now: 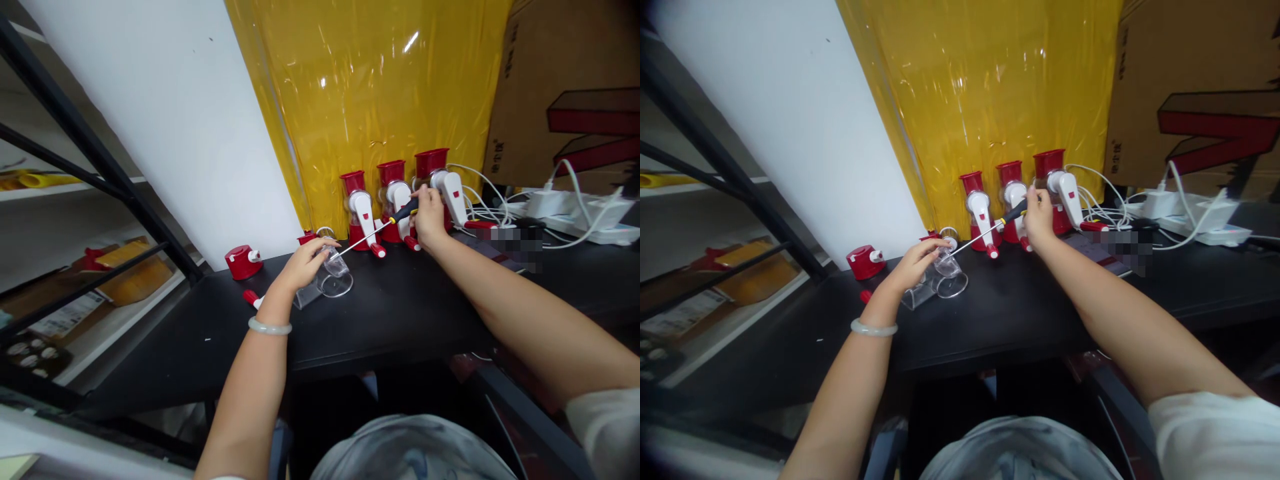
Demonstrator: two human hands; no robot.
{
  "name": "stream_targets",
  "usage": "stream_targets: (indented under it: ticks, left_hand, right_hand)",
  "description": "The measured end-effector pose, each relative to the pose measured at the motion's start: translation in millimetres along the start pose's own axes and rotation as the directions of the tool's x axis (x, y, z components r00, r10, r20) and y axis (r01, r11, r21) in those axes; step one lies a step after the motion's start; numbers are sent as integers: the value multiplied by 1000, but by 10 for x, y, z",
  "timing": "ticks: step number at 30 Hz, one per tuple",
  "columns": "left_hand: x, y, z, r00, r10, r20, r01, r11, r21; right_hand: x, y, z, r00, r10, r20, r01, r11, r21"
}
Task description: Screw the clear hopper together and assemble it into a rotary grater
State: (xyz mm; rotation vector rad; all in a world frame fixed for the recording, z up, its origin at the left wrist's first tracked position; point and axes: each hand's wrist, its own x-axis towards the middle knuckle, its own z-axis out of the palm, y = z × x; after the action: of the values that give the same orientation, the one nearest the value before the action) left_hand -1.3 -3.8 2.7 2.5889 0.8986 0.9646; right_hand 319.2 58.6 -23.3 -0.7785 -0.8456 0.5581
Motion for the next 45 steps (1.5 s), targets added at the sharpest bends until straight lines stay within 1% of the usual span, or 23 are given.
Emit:
stream_targets:
  ticks: [2, 4, 5, 7, 12, 14, 17, 20, 22, 23, 26, 29, 32, 35, 39, 43, 45]
  left_hand:
    - [1, -11, 0, 1000, 2, -1, -2, 1000, 5]
    - [1, -16, -1, 1000, 2, 0, -2, 1000, 11]
    - [0, -16, -2, 1000, 2, 1, -2, 1000, 12]
    - [-3, -13, -4, 1000, 3, 3, -3, 1000, 13]
    - [-4, -12, -7, 1000, 0, 3, 0, 1000, 13]
    - [-3, -17, -7, 1000, -1, 4, 1, 1000, 6]
    - [-2, -20, -5, 1000, 3, 4, -3, 1000, -1]
    - [-2, -20, -3, 1000, 5, 4, -5, 1000, -1]
    - [-2, -21, 0, 1000, 1, 1, -1, 1000, 3]
    - [-2, -21, 1, 1000, -1, -1, 1, 1000, 5]
    - [-3, -21, 3, 1000, -3, 1, 3, 1000, 4]
    - [-5, -17, -1, 1000, 0, 1, 0, 1000, 4]
    - [-7, -18, -2, 1000, 8, -1, -8, 1000, 4]
    - [-7, -25, -1, 1000, 13, -1, -13, 1000, 6]
    - [-11, -31, 2, 1000, 22, 1, -22, 1000, 10]
    - [-22, -7, 1, 1000, 29, 5, -29, 999, 27]
    - [-28, 12, 0, 1000, 26, 8, -26, 999, 38]
  right_hand:
    - [-14, -12, 10, 997, 76, -34, -75, 997, 24]
    - [-19, -11, 20, 991, 133, -11, -132, 989, 71]
    - [-18, -6, 23, 990, 143, 3, -143, 986, 87]
    - [-11, 10, 30, 991, 131, 10, -131, 987, 91]
    - [-15, 38, 44, 1000, -1, -27, 1, 1000, 27]
    - [-30, 32, 43, 999, -25, -39, 25, 1000, 2]
    - [-51, 9, 33, 999, -1, -41, 1, 1000, 15]
    - [-53, -13, 25, 997, 77, 13, -78, 994, 82]
    - [-43, -22, 27, 994, 103, 44, -107, 989, 99]
    - [-36, -23, 30, 994, 104, 43, -108, 990, 95]
    - [-21, -7, 44, 996, 92, -12, -91, 994, 64]
    - [-22, 24, 51, 998, 32, -49, -30, 999, 37]
    - [-37, 34, 49, 998, -16, -57, 17, 1000, 4]
    - [-56, 13, 47, 998, 19, -65, -19, 1000, -2]
    - [-59, -9, 46, 994, 104, -40, -102, 993, 57]
    - [-44, -4, 55, 991, 121, -52, -118, 992, 52]
    - [-43, -2, 60, 993, 96, -64, -95, 995, 28]
